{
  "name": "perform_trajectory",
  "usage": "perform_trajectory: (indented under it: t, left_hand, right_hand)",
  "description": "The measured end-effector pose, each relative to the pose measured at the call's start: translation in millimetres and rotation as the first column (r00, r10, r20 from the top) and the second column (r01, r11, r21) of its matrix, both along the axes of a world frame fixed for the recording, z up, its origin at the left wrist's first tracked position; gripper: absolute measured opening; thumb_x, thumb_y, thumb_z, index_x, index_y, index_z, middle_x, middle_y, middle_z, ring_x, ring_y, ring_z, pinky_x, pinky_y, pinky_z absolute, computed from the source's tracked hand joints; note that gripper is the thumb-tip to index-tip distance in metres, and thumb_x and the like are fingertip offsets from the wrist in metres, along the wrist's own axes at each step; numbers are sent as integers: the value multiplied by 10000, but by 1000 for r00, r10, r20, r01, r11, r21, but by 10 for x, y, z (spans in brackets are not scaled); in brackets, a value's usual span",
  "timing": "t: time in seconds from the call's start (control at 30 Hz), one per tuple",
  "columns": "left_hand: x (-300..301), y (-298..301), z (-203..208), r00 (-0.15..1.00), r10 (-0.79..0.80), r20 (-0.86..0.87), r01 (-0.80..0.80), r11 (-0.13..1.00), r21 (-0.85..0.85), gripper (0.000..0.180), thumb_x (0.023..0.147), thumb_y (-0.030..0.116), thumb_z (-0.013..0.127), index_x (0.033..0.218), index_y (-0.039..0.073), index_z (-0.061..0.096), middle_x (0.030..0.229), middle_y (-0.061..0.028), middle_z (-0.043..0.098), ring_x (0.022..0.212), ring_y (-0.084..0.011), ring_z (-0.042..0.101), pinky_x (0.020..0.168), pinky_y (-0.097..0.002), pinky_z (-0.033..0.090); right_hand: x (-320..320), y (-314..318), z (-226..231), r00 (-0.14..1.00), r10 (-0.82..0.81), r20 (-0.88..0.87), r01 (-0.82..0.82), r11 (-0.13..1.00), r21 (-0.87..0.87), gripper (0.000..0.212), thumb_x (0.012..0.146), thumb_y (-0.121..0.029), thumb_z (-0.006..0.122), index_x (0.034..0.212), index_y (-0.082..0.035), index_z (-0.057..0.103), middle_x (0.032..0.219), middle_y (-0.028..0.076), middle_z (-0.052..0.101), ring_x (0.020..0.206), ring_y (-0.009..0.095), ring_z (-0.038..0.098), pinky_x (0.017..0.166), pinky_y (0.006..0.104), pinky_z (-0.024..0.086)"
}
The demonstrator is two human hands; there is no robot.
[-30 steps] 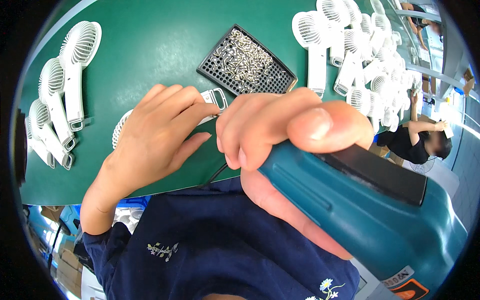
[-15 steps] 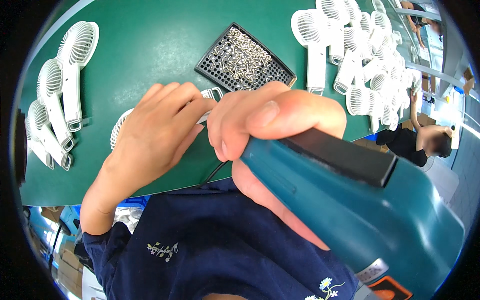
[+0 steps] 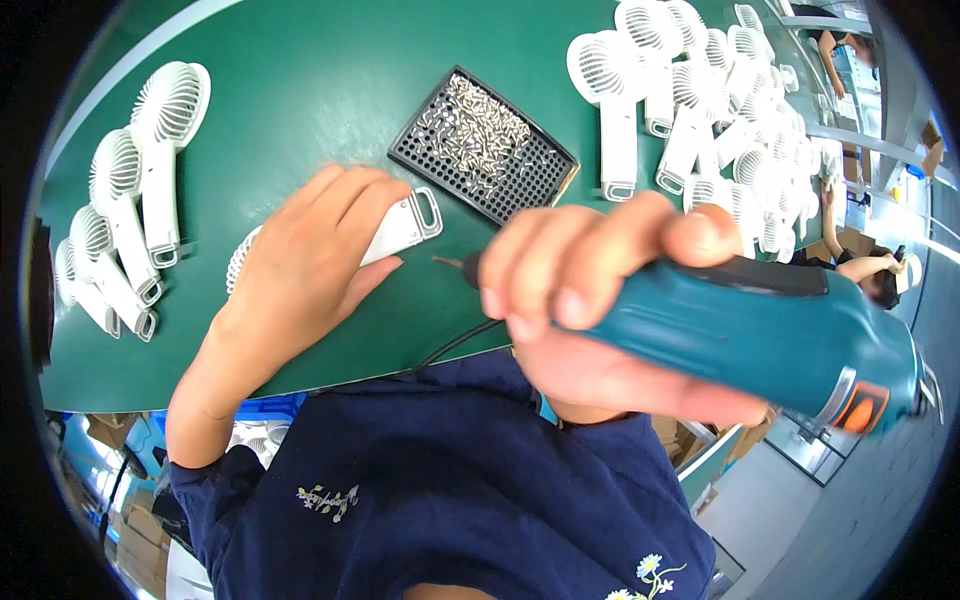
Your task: Assemble the housing of portable handheld fans using an electric screwdriver on an assembly line conveyor.
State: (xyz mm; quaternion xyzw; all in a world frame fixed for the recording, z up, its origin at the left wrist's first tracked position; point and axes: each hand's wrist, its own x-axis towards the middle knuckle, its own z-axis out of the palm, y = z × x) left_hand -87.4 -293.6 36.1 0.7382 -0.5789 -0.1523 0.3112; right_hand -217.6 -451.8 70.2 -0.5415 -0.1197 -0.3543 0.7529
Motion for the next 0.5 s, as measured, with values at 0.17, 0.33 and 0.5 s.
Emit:
perform_trajectory:
  t: [0.17, 0.33, 0.5]
  left_hand:
    - [346, -26, 275, 974, -90, 207, 74, 994, 84, 481, 730, 35, 703, 1187, 58, 552, 1116, -126, 601, 1045, -323, 567, 887, -405, 479]
    - [1697, -814, 324, 817, -36, 575, 88, 994, -63, 202, 810, 41, 560, 1009, 6, 565, 1001, -182, 649, 971, -378, 611, 841, -457, 492]
    - [1783, -593, 467, 846, -69, 528, 110, 993, -47, 409, 786, 52, 608, 1195, 40, 583, 1113, -213, 628, 1058, -364, 594, 919, -442, 470]
  right_hand:
    - [-200, -83, -49, 990, -140, -5, 139, 974, 180, 716, 898, -692, 449, 1267, -79, 431, 800, 30, 500, 504, 137, 473, 453, 302, 431]
    - [-201, 66, -132, 975, -210, -69, 221, 912, 345, 725, 897, -696, 448, 1241, -57, 453, 762, 13, 461, 460, 87, 406, 406, 242, 359]
    - [-429, -26, -231, 978, -203, -38, 205, 926, 318, 791, 870, -755, 409, 1271, -73, 426, 760, 44, 484, 457, 140, 445, 428, 314, 424]
